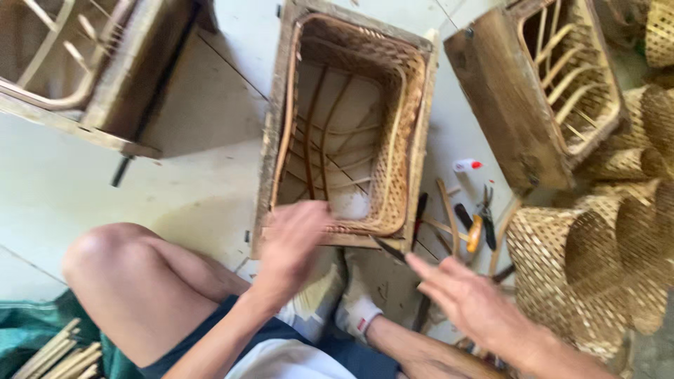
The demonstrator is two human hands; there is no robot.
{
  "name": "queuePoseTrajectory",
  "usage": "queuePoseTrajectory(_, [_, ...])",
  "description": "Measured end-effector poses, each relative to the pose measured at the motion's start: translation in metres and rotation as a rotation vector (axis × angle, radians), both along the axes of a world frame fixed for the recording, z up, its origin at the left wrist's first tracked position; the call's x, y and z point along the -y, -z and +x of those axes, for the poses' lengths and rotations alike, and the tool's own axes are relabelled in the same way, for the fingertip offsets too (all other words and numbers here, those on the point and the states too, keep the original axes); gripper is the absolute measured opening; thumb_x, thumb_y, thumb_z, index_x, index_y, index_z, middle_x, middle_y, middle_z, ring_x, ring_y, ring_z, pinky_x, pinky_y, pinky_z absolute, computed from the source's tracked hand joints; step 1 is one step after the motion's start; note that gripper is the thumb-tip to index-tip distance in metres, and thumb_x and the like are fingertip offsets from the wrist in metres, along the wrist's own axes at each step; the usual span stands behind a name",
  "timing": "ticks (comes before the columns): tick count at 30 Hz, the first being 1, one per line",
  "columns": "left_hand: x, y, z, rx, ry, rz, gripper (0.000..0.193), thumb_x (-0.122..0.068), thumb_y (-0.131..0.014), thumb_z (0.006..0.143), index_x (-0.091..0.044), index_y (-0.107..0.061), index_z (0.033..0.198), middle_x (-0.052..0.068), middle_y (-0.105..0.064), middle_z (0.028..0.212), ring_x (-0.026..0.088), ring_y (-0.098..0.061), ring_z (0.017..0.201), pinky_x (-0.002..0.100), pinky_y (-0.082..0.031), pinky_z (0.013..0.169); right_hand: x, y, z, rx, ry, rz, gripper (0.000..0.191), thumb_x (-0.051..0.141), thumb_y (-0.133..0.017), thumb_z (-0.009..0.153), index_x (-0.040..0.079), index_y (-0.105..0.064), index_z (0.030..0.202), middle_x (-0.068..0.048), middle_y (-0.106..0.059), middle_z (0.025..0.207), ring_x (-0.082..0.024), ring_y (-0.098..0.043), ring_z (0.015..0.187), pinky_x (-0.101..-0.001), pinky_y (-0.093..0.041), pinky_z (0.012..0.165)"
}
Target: The person assembles a rectangular woven basket using a wooden mold. They apply glue to the basket's rim, insert and secure bamboo strips with a hammer and pliers, and trim excess material with scissors.
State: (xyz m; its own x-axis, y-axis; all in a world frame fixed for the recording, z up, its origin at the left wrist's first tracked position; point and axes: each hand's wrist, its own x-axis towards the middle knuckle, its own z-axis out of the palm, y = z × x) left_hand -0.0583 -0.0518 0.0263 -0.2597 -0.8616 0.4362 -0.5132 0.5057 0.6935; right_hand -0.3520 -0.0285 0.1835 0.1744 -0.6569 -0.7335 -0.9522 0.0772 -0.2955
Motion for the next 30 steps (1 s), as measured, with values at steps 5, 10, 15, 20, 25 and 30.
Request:
queuePoseTrajectory(5, [0.000,0.038,0.054,-0.686,-0.314,0.738,0.048,-0.018,-0.047,0.109,0.000,-0.045,0.153,0.015,-0.054,0.154,0.021,-0.052,0.138,0.031,-0.039,0.115,0.027,0.027,0.088,0.261,-0.048,0.006,0.054,0.030,-0.062,0.096,0.021,-0.052,0.149,-0.013,-0.053,0.081,-0.032,-0.060,0.074,-0.0438,-0.050,0.072])
queuePoseTrajectory(10, [0.009,0.060,0.055,-0.751,-0.179,0.920,0.064,-0.021,-0.046,0.105,-0.004,-0.023,0.163,0.015,-0.041,0.160,0.023,-0.049,0.132,0.032,-0.037,0.109,0.047,0.040,0.133,0.285,-0.078,-0.039,0.052,0.033,-0.061,0.096,0.017,-0.057,0.146,-0.016,-0.058,0.082,-0.034,-0.061,0.078,-0.0454,-0.050,0.074])
queuePoseTrajectory(15, [0.018,0.058,0.066,-0.642,-0.049,0.786,0.067,-0.020,-0.046,0.107,-0.001,-0.014,0.163,0.017,-0.018,0.172,0.025,-0.018,0.159,0.033,-0.017,0.125,0.060,0.032,0.145,0.254,-0.060,0.046,0.049,0.034,-0.060,0.096,0.014,-0.059,0.141,-0.018,-0.066,0.089,-0.035,-0.067,0.088,-0.0444,-0.052,0.081])
queuePoseTrajectory(20, [0.020,0.060,0.073,-0.630,-0.039,0.820,0.069,-0.025,-0.046,0.107,-0.001,-0.014,0.163,0.018,-0.017,0.172,0.026,-0.018,0.159,0.034,-0.019,0.125,0.071,0.028,0.160,0.267,-0.082,0.061,0.050,0.034,-0.058,0.098,0.008,-0.058,0.140,-0.023,-0.071,0.103,-0.037,-0.068,0.099,-0.0448,-0.052,0.087])
queuePoseTrajectory(25, [0.016,0.061,0.076,-0.647,-0.007,0.807,0.069,-0.027,-0.044,0.109,-0.001,-0.012,0.164,0.019,-0.014,0.173,0.027,-0.014,0.160,0.035,-0.015,0.126,0.064,0.024,0.168,0.205,-0.060,0.095,0.051,0.034,-0.057,0.097,0.009,-0.058,0.141,-0.024,-0.071,0.115,-0.037,-0.068,0.110,-0.0424,-0.051,0.095])
queuePoseTrajectory(30, [0.017,0.060,0.080,-0.654,0.001,0.793,0.069,-0.029,-0.044,0.109,-0.001,-0.012,0.164,0.020,-0.013,0.173,0.028,-0.013,0.161,0.036,-0.015,0.127,0.063,0.035,0.175,0.397,-0.064,-0.027,0.047,0.029,-0.059,0.099,0.000,-0.059,0.136,-0.025,-0.069,0.124,-0.037,-0.068,0.114,-0.0426,-0.052,0.095])
